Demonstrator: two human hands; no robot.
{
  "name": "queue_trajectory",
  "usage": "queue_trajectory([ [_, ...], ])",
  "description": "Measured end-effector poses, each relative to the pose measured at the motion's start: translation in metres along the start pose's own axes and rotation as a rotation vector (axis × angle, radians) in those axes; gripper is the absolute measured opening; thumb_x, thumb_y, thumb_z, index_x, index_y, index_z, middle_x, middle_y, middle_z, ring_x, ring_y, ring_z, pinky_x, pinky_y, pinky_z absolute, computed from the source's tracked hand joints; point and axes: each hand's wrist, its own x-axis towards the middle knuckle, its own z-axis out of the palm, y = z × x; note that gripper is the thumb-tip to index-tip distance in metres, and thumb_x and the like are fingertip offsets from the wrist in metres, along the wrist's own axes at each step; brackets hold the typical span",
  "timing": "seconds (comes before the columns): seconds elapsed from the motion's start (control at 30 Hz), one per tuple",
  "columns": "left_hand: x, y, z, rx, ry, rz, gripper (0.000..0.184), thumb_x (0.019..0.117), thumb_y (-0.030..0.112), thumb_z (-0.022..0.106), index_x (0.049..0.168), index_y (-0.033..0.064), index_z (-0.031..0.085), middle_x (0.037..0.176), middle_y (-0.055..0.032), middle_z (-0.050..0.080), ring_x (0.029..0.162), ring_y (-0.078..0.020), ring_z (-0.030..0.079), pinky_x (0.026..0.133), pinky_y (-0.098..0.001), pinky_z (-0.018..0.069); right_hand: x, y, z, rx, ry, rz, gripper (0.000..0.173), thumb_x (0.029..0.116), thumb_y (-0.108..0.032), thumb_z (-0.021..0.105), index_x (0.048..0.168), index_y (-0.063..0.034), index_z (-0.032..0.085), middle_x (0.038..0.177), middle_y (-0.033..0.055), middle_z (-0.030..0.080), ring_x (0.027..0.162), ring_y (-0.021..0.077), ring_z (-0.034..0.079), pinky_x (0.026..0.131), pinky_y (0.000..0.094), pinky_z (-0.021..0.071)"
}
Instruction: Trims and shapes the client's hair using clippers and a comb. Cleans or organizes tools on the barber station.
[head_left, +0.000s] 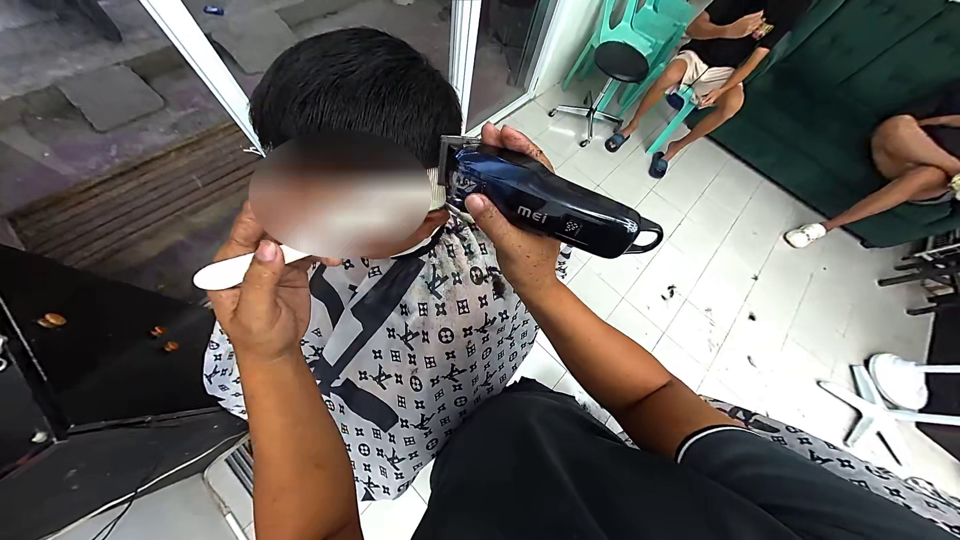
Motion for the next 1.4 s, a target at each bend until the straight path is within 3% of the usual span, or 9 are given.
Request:
queue_trajectory([
  [0.23,0.005,0.001,0.004,-0.011,-0.014,0.084,0.041,0.1065,0.029,0.053,0.146,0.0195,0.055,0.127,0.0002,0.072,0.105,-0.0115,0.071,0.087,-0.0262,0.0588,-0.002,-0.004,0.018,0.020,-0.073,-0.021,0.066,0.0861,-0.006,0.078,0.139,0.0153,0.044,0.141,0.0212,0.058,0.133,0.0212,0.056,0.115,0.0374,0.0455],
  [0.33,-0.011,0.003,-0.001,0.006,0.027,-0.002,0.039,0.1064,0.028,0.052,0.144,0.0188,0.057,0.126,-0.0003,0.073,0.102,-0.0133,0.073,0.085,-0.0257,0.0597,-0.004,-0.007,0.020,0.003,-0.173,-0.044,0.069,0.0875,-0.007,0.078,0.141,0.0174,0.043,0.143,0.0250,0.055,0.134,0.0234,0.055,0.116,0.0377,0.0439],
  [0.47,-0.022,0.001,-0.011,0.024,0.059,-0.099,0.039,0.1060,0.028,0.052,0.143,0.0167,0.057,0.125,-0.0012,0.073,0.097,-0.0130,0.074,0.079,-0.0239,0.0611,-0.005,0.000,0.007,0.027,-0.086,-0.048,0.067,0.0866,-0.007,0.078,0.140,0.0141,0.044,0.142,0.0238,0.057,0.135,0.0260,0.055,0.116,0.0407,0.0447],
  [0.63,-0.004,-0.003,-0.004,-0.042,0.010,0.021,0.040,0.1061,0.029,0.054,0.145,0.0206,0.055,0.127,0.0011,0.072,0.103,-0.0113,0.073,0.085,-0.0264,0.0601,-0.006,0.003,0.010,0.005,-0.033,-0.026,0.067,0.0869,-0.007,0.078,0.140,0.0144,0.043,0.142,0.0226,0.057,0.136,0.0235,0.055,0.116,0.0384,0.0440],
  [0.73,-0.001,-0.004,-0.004,-0.076,-0.011,0.032,0.041,0.1061,0.029,0.053,0.146,0.0211,0.055,0.126,0.0011,0.072,0.104,-0.0113,0.072,0.087,-0.0263,0.0593,-0.008,0.000,0.017,0.013,-0.097,-0.031,0.068,0.0872,-0.007,0.077,0.141,0.0160,0.041,0.143,0.0242,0.056,0.136,0.0241,0.054,0.116,0.0383,0.0436],
  [0.93,-0.016,-0.013,-0.045,-0.148,0.025,-0.115,0.042,0.1048,0.030,0.054,0.145,0.0184,0.056,0.119,-0.0020,0.075,0.091,-0.0103,0.074,0.076,-0.0233,0.0607,-0.008,-0.008,0.016,0.010,-0.159,-0.041,0.066,0.0880,-0.004,0.076,0.142,0.0132,0.042,0.144,0.0227,0.055,0.136,0.0255,0.054,0.116,0.0404,0.0446],
  [1.4,0.006,-0.019,-0.039,-0.266,0.022,-0.010,0.043,0.1038,0.026,0.056,0.147,0.0195,0.054,0.118,-0.0020,0.075,0.099,-0.0140,0.074,0.087,-0.0290,0.0604,-0.017,-0.006,0.036,-0.077,-0.149,-0.041,0.069,0.0867,-0.005,0.079,0.142,0.0160,0.042,0.143,0.0249,0.055,0.135,0.0252,0.054,0.116,0.0393,0.0443],
])
